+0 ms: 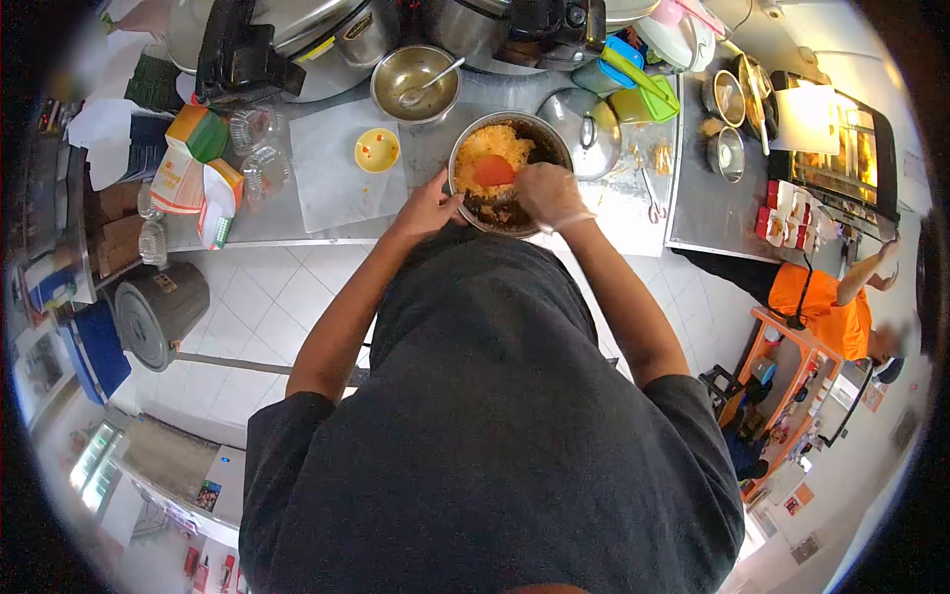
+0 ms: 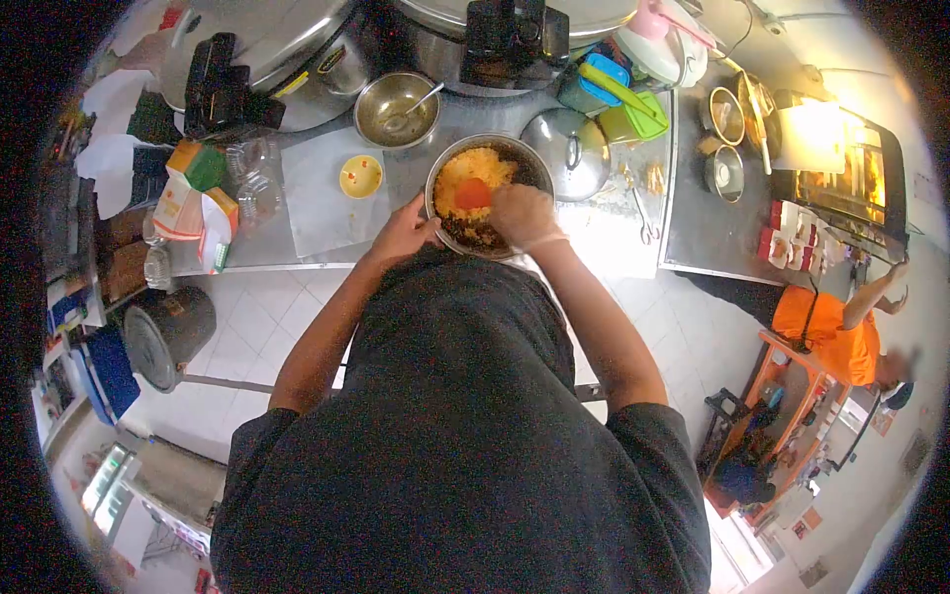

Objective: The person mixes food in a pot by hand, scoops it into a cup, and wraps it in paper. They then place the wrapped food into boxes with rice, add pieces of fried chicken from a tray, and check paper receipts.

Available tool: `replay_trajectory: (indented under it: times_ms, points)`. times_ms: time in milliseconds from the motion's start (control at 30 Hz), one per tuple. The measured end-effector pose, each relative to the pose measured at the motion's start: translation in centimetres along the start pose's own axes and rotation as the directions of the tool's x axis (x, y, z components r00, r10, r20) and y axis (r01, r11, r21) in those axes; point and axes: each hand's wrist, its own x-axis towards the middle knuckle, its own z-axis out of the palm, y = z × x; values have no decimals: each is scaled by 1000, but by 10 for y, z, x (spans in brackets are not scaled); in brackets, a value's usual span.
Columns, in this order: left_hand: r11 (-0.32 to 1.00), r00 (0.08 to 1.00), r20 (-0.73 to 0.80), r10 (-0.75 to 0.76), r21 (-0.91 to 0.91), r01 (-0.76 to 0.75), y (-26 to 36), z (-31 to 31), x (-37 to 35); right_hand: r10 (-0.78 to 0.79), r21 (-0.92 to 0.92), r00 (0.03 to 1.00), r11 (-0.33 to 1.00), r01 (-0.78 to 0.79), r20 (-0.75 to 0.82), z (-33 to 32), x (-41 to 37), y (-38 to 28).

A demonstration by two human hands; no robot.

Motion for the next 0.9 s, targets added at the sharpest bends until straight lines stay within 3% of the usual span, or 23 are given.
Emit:
replay_trajectory:
  times_ms: [67,100,200,233,333,367,433,467,533,633,733,767,833,867,900]
  points:
    - [998,999,-32,-17,58,19,-2,7,-6,-24,-24,999,999,25,30,-7,-11,26]
    - [995,999,-38,-38,92,42,1,12,-11,-10,-58,991,998,18,131,-6,-10,34]
    - [990,999,-28,-45,129,48,2,12,-11,-105,-108,994,989,103,-14,38,-1,58]
    - [991,999,-22,-41,127,43,-2,12,-10,-55,-196,998,979,49,-23,45,5,53]
    - [989,998,-62,20,147,-11,-20,14,-4,153,-53,988,987,-153,-1,47,34,41]
    - [982,998,-58,0,188,11,-18,12,-5,117,-77,988,989,-125,-100,62,41,41]
    - [962,998,-48,-36,270,47,17,7,-11,259,98,960,963,-250,-102,41,50,13]
    - [983,997,-35,-63,171,68,16,6,-10,329,183,940,933,-309,-94,33,52,3]
    - [993,994,-6,-112,-33,112,11,0,-5,185,142,971,976,-164,-153,35,49,0]
    - [988,998,-46,-38,147,44,12,-4,-3,-115,23,969,992,123,-220,37,36,6]
    - [990,992,-32,-123,66,125,42,-3,-12,-70,66,952,993,94,-299,7,5,-1]
    - [990,997,-56,-50,131,57,31,-2,-8,-21,175,956,982,75,-293,-2,-2,-4]
    - [960,991,-83,103,269,-78,-1,0,2,55,233,984,972,-15,-169,52,11,3]
    - [972,994,-75,84,225,-65,-1,0,2,96,260,990,963,-65,-107,72,16,5]
    - [982,996,-62,65,184,-53,0,0,2,149,223,984,960,-167,96,56,20,-7]
